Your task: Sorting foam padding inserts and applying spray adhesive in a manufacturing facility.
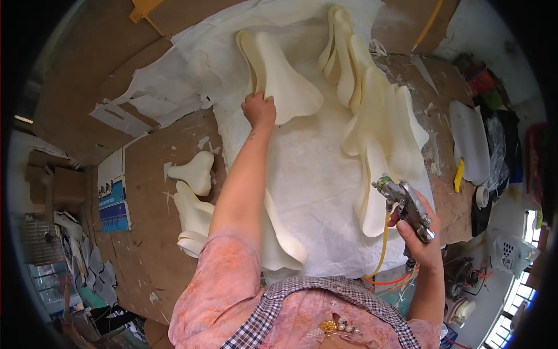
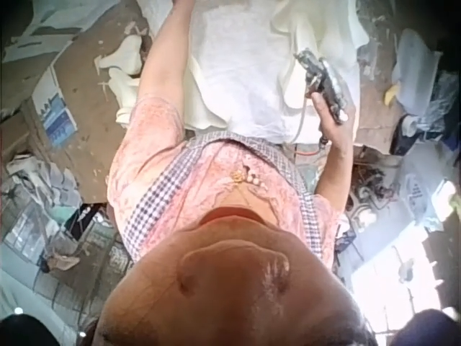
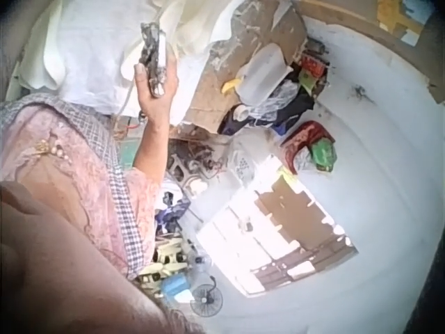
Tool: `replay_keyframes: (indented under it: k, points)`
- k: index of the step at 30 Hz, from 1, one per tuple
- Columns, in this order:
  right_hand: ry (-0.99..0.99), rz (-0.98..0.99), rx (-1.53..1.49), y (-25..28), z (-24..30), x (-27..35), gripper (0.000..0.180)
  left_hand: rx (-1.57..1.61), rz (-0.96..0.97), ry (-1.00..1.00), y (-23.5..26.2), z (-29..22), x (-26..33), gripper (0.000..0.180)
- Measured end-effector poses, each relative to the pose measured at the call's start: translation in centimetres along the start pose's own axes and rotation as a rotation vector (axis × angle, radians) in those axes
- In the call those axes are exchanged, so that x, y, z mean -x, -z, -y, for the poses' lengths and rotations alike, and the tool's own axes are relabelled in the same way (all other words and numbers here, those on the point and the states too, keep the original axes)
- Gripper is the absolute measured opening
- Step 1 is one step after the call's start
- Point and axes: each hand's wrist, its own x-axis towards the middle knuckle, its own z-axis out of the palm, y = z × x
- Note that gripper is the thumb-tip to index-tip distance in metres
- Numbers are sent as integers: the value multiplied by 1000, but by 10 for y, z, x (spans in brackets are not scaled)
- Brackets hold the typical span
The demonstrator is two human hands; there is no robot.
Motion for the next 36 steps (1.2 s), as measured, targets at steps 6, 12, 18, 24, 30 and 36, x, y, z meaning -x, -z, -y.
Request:
replay_keyframes:
  k: [6,12,18,24,30,36]
  points:
    - [14,13,52,-4,7,-31,53,805,11,181,142,41,-27,20]
    - [218,-224,-292,-15,39,-37,54,954,13,413,167,103,-27,24]
    - [29,-1,61,-9,-2,-40,55,1026,359,455,37,57,-23,26]
    - [-71,6,1,-20,-10,-22,55,521,177,63,-30,41,-48,25]
    - [-80,32,37,-22,-7,-11,53,418,-16,-22,86,1,-15,24]
    - [6,120,72,-22,-28,-5,51,564,316,572,317,40,82,27]
